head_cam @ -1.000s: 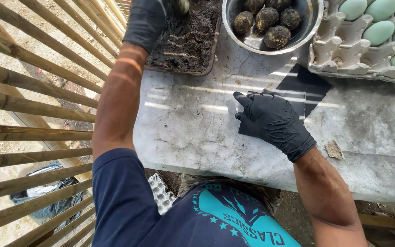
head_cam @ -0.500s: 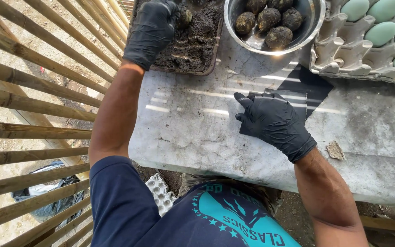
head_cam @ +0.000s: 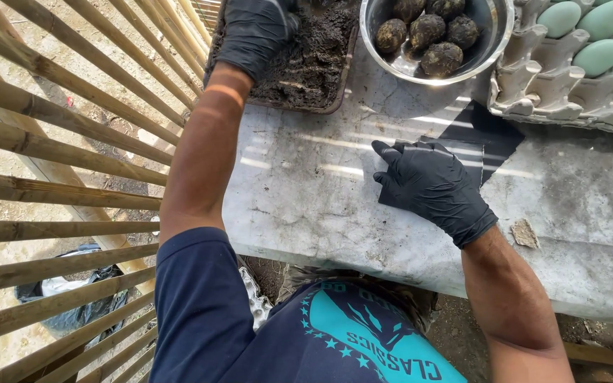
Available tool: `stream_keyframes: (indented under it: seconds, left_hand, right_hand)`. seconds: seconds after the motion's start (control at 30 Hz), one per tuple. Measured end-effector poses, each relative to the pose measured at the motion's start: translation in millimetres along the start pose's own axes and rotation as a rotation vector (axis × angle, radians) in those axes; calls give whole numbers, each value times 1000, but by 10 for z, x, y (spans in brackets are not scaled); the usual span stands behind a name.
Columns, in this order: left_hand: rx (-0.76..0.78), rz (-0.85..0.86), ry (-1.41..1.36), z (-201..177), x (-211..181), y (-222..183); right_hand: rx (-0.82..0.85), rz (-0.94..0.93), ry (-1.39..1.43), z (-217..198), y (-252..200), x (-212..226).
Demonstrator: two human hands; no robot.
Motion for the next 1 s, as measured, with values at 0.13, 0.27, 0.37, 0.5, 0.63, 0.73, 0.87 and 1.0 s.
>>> stream_keyframes:
  seconds: [0.13,0.27,0.37,0.5,0.63,0.73,0.87,1.0]
  left_hand:
    - [-239,40,126,-332,293,-104]
    - [-193,76,352,-362,472,-88]
    - [-240,92,123,-407,200,-88]
    - [-217,81,166,-335,87,-29]
    - [-184,58,236,-433,155,-51]
    - [-150,45,283,-496,187,-222]
    - [-120,30,325,-350,27,-97]
    - [-79,20,389,-250,-135,-68]
  right_hand:
    - [67,32,3,10,-1,13]
    - [89,-4,-5,59,17,32]
    - [32,-24,-34,199,-31,20]
    - [-309,146,106,356,-165,-107]
    - [61,44,36,61,-12,11]
    - [20,-1,34,50,-10,26]
    - [57,12,-1,93,-10,18]
    - [21,26,-36,84,-19,-7]
Point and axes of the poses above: each hand's wrist, its own y-axis towards the middle knuckle, its own z-axis out of the palm, x = y × z, the point moved 6 cm from there along y, towards the middle knuckle, and after that the axes turned 6 degrees about -y, right-handed, at the moved point
